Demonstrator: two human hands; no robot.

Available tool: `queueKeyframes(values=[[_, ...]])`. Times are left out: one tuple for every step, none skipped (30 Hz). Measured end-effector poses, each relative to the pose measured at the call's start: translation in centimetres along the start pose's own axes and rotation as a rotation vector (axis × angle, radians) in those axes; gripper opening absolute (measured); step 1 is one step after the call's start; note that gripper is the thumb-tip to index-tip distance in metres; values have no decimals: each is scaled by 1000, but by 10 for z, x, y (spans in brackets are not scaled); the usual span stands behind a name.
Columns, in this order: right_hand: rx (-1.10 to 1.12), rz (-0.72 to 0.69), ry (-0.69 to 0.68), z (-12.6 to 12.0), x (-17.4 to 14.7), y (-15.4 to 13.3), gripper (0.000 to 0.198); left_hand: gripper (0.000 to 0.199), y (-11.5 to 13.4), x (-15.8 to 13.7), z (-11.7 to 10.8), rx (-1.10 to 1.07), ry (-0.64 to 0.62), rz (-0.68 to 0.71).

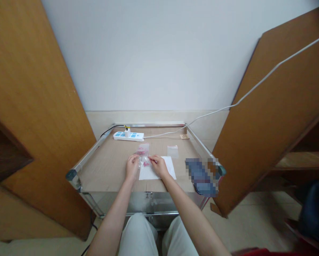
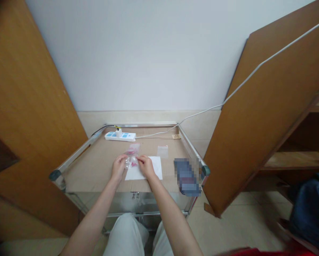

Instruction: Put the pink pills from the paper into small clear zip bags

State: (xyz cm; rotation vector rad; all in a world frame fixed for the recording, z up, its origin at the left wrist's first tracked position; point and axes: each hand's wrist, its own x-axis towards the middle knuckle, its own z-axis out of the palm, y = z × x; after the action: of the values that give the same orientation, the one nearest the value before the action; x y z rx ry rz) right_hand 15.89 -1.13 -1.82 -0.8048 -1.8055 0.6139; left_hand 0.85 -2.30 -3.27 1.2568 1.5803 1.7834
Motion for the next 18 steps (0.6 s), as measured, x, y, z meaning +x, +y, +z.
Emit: queueKeyframes(values=[[1, 9, 3, 0, 0, 0, 24, 20, -2, 0, 0, -2, 9, -18], [-2, 20, 7, 0, 1, 0, 23, 22, -3, 1, 0, -2, 14, -35], [-7, 31, 11, 0, 1, 0, 22, 24, -4, 1, 0, 2, 13, -47], [-12, 43, 15, 0, 1, 0, 21, 25, -3, 0, -1, 10, 6, -48], [-16, 53, 20, 0, 1, 0, 20, 25, -2, 0, -1, 23, 0, -34], [-20, 61, 24, 0, 1, -1, 19, 25, 0, 0, -1, 44, -7, -6], [-21, 67, 27, 0, 2, -1, 18, 26, 3, -1, -2, 71, -9, 36], [-21, 72, 30, 0, 2, -1, 18, 28, 7, -2, -2, 103, -8, 89], [-18, 76, 33, 0, 2, -2, 18, 30, 11, -3, -2, 136, -13, 143], [-15, 79, 35, 0, 2, -2, 19, 33, 15, -5, -2, 168, -13, 193], [-12, 81, 38, 0, 2, -3, 19, 36, 19, -6, -2, 201, -34, 242], [-7, 83, 40, -1, 2, -3, 20, 39, 22, -8, -3, 228, -72, 289], [-4, 83, 41, -1, 2, -3, 20, 42, 25, -10, -3, 256, -131, 336], [-3, 83, 43, -1, 2, -2, 21, 45, 28, -11, -3, 291, -198, 375], [-2, 83, 43, -1, 2, -2, 21, 48, 30, -12, -4, 334, -258, 405], [-1, 82, 44, -1, 2, -2, 22, 52, 32, -12, -4, 384, -316, 428], [0, 82, 45, -1, 3, -1, 22, 57, 34, -12, -5, 437, -367, 445], [3, 83, 46, -1, 3, -1, 23, 61, 36, -11, -6, 489, -413, 461]])
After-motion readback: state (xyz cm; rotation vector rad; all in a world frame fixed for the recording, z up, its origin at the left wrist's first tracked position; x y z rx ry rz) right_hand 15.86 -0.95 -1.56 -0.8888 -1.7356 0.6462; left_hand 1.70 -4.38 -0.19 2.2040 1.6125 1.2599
